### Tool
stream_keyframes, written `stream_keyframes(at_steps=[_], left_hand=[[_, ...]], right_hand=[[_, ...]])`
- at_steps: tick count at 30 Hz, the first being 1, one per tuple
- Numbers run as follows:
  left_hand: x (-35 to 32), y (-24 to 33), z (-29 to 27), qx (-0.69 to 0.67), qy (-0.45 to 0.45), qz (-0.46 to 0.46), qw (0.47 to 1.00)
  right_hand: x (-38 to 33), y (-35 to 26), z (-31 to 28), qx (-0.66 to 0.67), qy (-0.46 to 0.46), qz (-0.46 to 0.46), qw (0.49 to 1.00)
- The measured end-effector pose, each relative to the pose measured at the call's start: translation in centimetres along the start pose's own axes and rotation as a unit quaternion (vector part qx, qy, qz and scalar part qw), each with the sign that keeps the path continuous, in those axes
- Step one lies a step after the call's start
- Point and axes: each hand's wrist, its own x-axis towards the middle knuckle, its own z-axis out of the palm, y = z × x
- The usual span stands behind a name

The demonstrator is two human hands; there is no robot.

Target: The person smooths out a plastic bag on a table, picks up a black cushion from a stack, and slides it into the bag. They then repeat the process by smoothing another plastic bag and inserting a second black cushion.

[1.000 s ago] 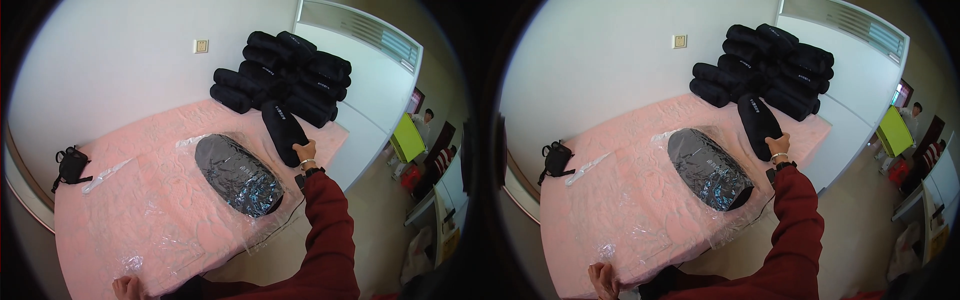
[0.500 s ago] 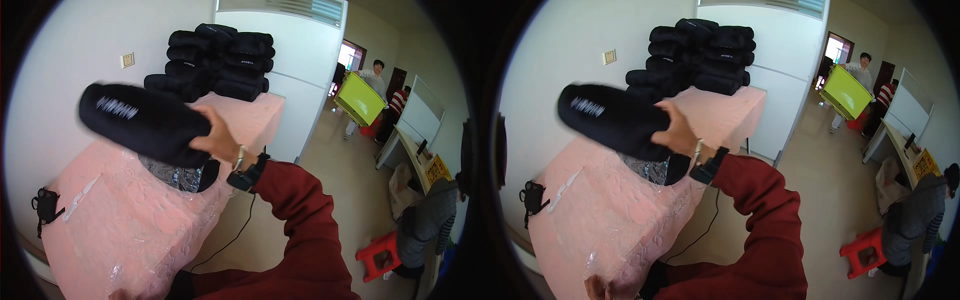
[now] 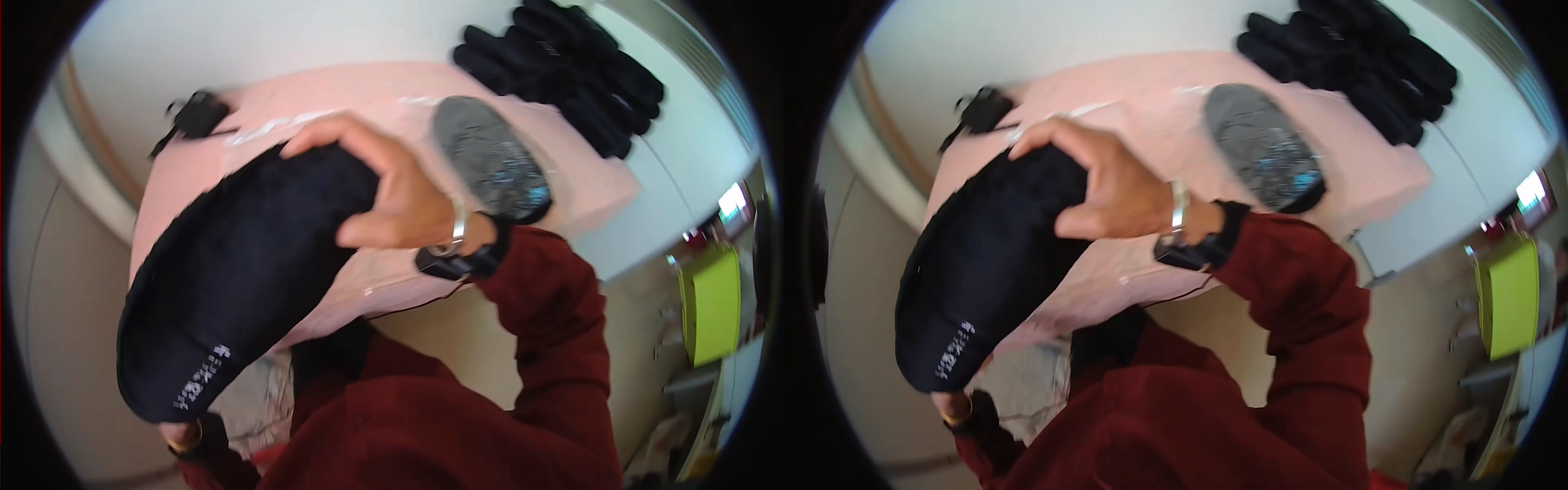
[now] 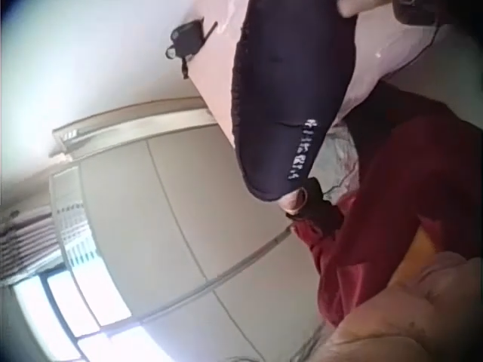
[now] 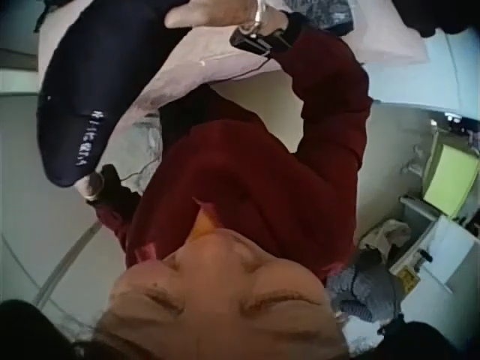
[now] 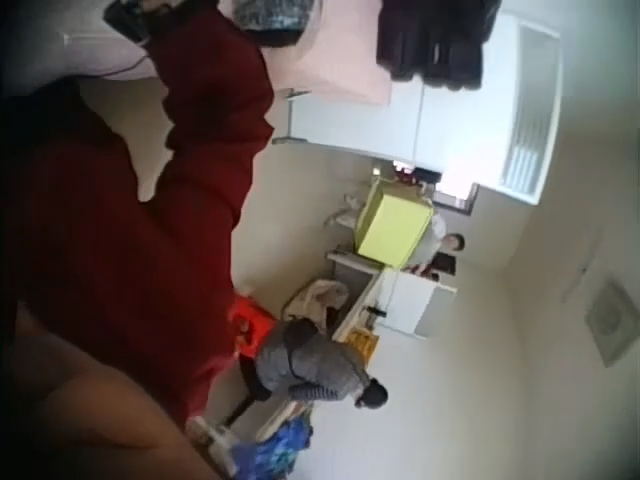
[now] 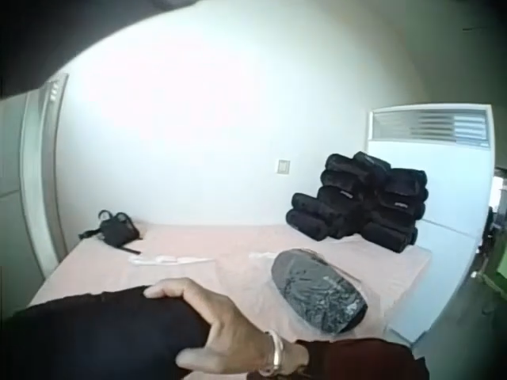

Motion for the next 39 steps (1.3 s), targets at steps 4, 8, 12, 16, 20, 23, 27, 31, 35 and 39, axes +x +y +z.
stream_keyframes(at_steps=[4,8,12,16,20,23,27,31,35,39], left_hand=[[-2.7,4.3,-4.5,0.020,0.192,0.021,0.981],[-2.2,4.0,-3.5,0.128,0.349,0.030,0.928],[-0.3,2.1,-1.6,0.427,0.312,-0.040,0.848],[2.3,2.4,0.9,0.542,0.243,-0.044,0.804],[3.5,2.4,3.1,0.548,0.166,-0.008,0.820],[2.9,2.7,2.7,0.562,0.159,-0.003,0.812],[0.6,1.4,-1.1,0.491,0.254,-0.023,0.833],[-1.9,1.7,-5.4,0.252,0.346,-0.058,0.902],[-4.2,2.2,-7.2,0.094,0.383,-0.087,0.915],[-5.5,2.9,-6.1,0.004,0.382,-0.085,0.920]], right_hand=[[1.8,1.1,3.8,0.099,0.004,0.096,0.990],[-1.9,5.9,3.9,-0.187,-0.166,0.065,0.966],[-6.8,5.9,4.9,-0.238,-0.239,0.091,0.937],[-8.5,6.4,5.5,-0.310,-0.262,0.125,0.905],[-8.3,7.4,5.7,-0.362,-0.282,0.115,0.881],[-7.9,7.8,6.4,-0.391,-0.290,0.103,0.868],[-7.5,9.0,6.6,-0.440,-0.286,0.090,0.847],[-7.4,8.9,7.4,-0.421,-0.255,0.051,0.869],[-7.4,8.2,6.9,-0.397,-0.233,0.030,0.887],[-7.8,7.8,4.7,-0.461,-0.322,0.122,0.818]])
